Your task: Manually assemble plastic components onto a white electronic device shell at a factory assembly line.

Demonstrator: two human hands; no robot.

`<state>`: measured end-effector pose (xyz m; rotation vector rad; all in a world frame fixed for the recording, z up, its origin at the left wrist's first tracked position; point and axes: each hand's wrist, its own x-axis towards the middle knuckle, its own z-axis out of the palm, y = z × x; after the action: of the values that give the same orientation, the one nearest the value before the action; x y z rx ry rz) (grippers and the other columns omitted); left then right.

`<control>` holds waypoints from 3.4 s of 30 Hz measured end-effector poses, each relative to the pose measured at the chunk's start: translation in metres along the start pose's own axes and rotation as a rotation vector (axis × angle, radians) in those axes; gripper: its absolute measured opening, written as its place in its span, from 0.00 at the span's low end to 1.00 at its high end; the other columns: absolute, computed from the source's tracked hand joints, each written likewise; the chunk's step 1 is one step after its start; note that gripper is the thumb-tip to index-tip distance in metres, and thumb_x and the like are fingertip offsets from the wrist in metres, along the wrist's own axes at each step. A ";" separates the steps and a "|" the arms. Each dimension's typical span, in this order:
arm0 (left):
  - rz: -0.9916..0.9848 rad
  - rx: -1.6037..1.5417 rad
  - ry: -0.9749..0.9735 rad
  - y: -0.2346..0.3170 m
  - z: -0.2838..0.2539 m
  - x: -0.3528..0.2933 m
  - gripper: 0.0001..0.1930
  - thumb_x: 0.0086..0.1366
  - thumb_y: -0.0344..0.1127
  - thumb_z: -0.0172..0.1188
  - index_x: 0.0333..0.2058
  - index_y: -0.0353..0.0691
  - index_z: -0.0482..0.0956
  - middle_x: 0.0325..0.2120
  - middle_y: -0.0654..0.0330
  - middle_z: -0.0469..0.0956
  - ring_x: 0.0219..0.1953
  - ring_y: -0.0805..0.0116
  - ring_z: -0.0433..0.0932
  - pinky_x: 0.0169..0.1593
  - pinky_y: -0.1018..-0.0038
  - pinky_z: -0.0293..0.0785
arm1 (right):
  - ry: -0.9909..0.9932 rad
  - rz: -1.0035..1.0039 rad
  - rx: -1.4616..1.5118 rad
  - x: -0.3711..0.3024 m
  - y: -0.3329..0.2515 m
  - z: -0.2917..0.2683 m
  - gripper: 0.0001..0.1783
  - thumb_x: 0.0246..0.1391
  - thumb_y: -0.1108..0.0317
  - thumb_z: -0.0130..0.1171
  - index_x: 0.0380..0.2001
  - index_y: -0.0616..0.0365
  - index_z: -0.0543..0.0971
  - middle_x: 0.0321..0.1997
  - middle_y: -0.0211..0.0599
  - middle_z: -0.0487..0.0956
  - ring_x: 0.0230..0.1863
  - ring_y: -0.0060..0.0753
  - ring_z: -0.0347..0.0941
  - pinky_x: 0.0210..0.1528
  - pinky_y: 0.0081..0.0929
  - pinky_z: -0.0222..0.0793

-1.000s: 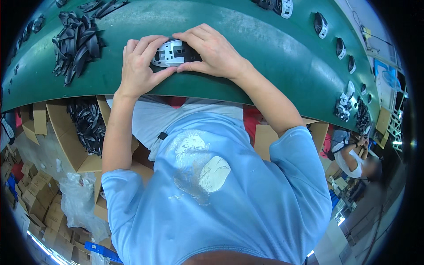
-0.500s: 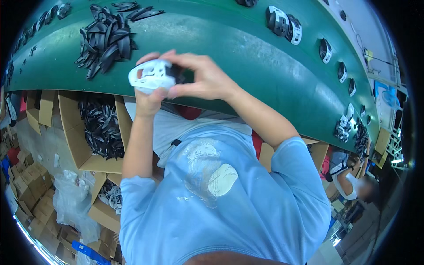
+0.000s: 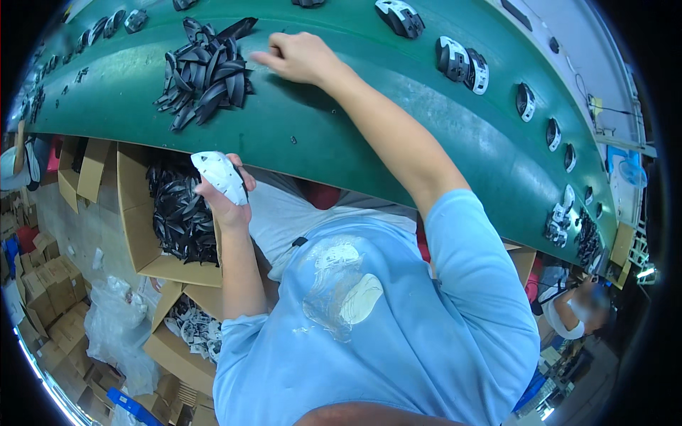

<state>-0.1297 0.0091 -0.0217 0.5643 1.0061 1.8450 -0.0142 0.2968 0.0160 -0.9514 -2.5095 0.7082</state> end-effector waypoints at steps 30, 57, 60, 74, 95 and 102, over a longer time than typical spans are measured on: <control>0.088 -0.122 0.085 -0.023 0.108 -0.007 0.32 0.65 0.71 0.54 0.48 0.47 0.73 0.43 0.65 0.76 0.48 0.71 0.77 0.54 0.69 0.75 | 0.224 -0.090 1.053 -0.178 -0.084 -0.040 0.14 0.58 0.71 0.68 0.47 0.58 0.83 0.39 0.33 0.83 0.37 0.25 0.78 0.42 0.25 0.74; 0.155 -0.015 0.190 -0.025 0.122 -0.018 0.31 0.68 0.64 0.58 0.53 0.42 0.68 0.45 0.61 0.76 0.47 0.71 0.77 0.51 0.71 0.75 | 0.473 -0.125 0.815 -0.195 -0.080 -0.026 0.11 0.54 0.66 0.71 0.39 0.59 0.88 0.39 0.38 0.88 0.37 0.33 0.83 0.41 0.28 0.76; 0.137 0.010 0.197 -0.022 0.127 -0.016 0.30 0.69 0.64 0.56 0.52 0.42 0.70 0.45 0.62 0.77 0.48 0.70 0.77 0.52 0.70 0.75 | 0.440 -0.100 0.828 -0.195 -0.079 -0.024 0.11 0.54 0.67 0.71 0.40 0.57 0.89 0.39 0.38 0.88 0.37 0.33 0.83 0.41 0.28 0.77; 0.135 0.155 0.318 -0.042 0.128 -0.012 0.28 0.74 0.61 0.52 0.52 0.38 0.73 0.46 0.60 0.79 0.50 0.68 0.78 0.54 0.68 0.75 | 0.377 -0.186 0.611 -0.199 -0.065 -0.026 0.16 0.49 0.71 0.74 0.42 0.61 0.87 0.44 0.41 0.87 0.39 0.35 0.83 0.42 0.28 0.78; 0.080 0.378 0.007 -0.038 0.128 -0.007 0.15 0.77 0.44 0.54 0.51 0.38 0.76 0.45 0.61 0.80 0.47 0.72 0.78 0.51 0.72 0.74 | 0.279 0.015 0.872 -0.200 -0.050 -0.037 0.16 0.59 0.72 0.66 0.51 0.61 0.84 0.43 0.36 0.87 0.42 0.23 0.81 0.45 0.24 0.77; -0.290 0.110 -0.044 -0.020 0.144 0.007 0.27 0.81 0.55 0.35 0.58 0.40 0.72 0.49 0.58 0.80 0.49 0.69 0.81 0.52 0.68 0.78 | 0.383 0.346 1.379 -0.200 -0.040 -0.015 0.19 0.66 0.62 0.63 0.53 0.65 0.83 0.45 0.33 0.85 0.42 0.16 0.77 0.45 0.19 0.75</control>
<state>-0.0186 0.0773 0.0420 0.4936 1.1024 1.5237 0.1140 0.1374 0.0203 -0.7850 -1.0230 1.7582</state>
